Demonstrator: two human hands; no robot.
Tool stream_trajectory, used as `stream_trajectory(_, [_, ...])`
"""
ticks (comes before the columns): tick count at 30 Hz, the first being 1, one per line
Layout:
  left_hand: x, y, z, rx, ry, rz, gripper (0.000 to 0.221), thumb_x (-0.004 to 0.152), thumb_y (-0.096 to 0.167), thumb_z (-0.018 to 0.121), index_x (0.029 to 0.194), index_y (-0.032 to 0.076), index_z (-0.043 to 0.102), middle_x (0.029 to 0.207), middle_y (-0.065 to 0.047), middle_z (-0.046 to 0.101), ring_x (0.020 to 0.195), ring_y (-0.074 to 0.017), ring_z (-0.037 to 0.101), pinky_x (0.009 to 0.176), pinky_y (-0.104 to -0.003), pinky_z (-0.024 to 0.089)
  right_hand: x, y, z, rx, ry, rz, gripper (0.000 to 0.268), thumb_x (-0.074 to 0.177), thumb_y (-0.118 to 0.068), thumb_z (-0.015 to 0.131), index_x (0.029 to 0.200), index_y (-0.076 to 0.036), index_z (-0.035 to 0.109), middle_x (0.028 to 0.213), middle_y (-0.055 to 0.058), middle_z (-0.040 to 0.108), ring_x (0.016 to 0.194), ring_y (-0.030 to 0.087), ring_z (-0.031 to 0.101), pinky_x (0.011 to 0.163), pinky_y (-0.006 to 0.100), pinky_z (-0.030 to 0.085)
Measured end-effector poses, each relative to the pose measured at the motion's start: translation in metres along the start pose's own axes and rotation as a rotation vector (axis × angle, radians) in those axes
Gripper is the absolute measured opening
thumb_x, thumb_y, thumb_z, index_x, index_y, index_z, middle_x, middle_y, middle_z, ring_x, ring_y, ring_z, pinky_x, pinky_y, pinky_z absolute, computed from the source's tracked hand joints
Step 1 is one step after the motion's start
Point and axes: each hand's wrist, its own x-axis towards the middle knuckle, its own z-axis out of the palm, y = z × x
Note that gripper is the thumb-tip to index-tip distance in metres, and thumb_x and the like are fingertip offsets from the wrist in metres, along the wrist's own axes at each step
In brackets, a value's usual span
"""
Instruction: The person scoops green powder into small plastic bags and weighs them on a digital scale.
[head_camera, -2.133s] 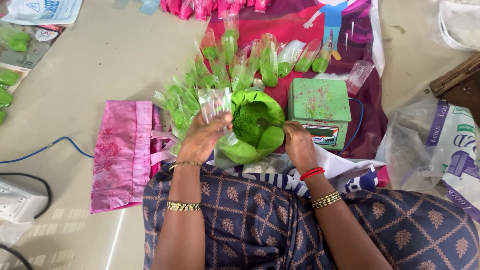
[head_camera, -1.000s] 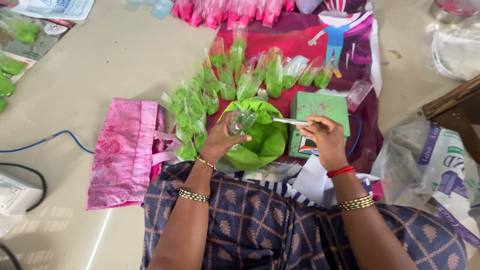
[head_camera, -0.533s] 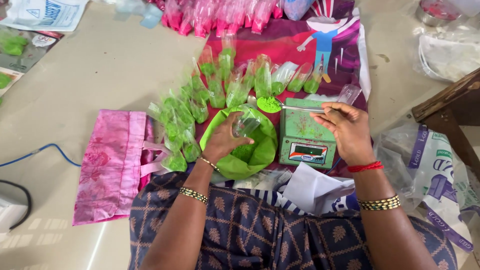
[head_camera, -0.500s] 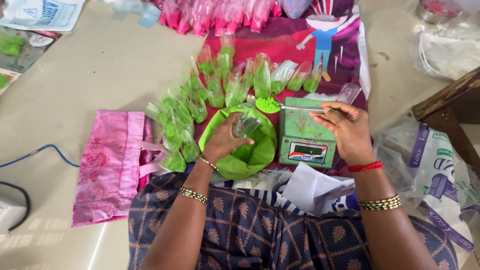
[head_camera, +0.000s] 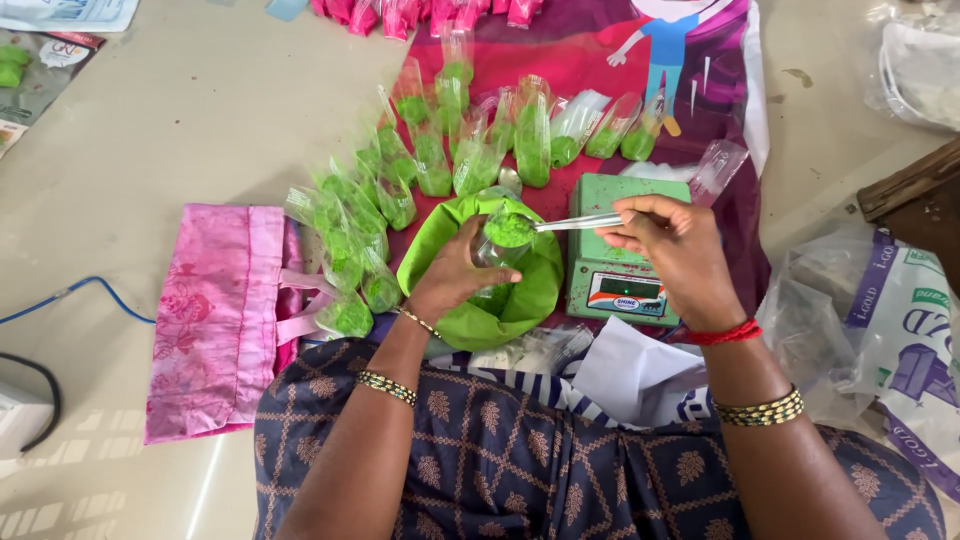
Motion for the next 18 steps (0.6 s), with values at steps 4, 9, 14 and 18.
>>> stream_trajectory(4, [-0.005,0.033,0.006,-0.295,-0.032,-0.182,0.096,0.067,0.025,0.096,0.147,0.003,0.047,0.127,-0.008,0.064,0.115,-0.0206,0.061,0.100,-0.032,0.054,-0.010,0.001,0.021,-0.114,-0.014,-0.085,0.022,0.103,-0.002,0.056,0.118,0.010,0.067,0.108,0.013,0.072,0.099,0.022,0.076,0.090,0.033,0.064])
stream_trajectory(9, [-0.007,0.036,0.005,-0.364,0.078,-0.206,0.086,0.068,0.016,0.095,0.142,0.004,0.054,0.129,-0.005,0.066,0.119,-0.0180,0.063,0.101,-0.032,0.054,-0.034,-0.014,0.043,-0.537,-0.108,-0.578,0.028,0.097,0.010,0.054,0.120,0.007,0.069,0.110,0.014,0.074,0.101,0.023,0.076,0.086,0.034,0.062])
stream_trajectory(14, [-0.007,0.051,-0.005,-0.340,0.143,-0.297,0.091,0.063,0.020,0.094,0.143,0.006,0.053,0.124,-0.009,0.065,0.112,-0.0224,0.064,0.095,-0.037,0.056,-0.031,-0.007,0.029,-0.400,0.051,-0.623,0.024,0.105,0.008,0.053,0.123,0.004,0.068,0.116,0.015,0.074,0.108,0.025,0.076,0.092,0.033,0.063])
stream_trajectory(18, [-0.013,0.063,-0.022,-0.245,0.252,-0.331,0.099,0.063,0.029,0.094,0.147,0.001,0.050,0.122,-0.019,0.065,0.106,-0.0298,0.064,0.093,-0.043,0.056,-0.018,0.026,0.016,-0.097,0.227,-0.367,0.021,0.108,0.006,0.054,0.126,0.003,0.066,0.115,0.014,0.072,0.108,0.025,0.075,0.094,0.032,0.064])
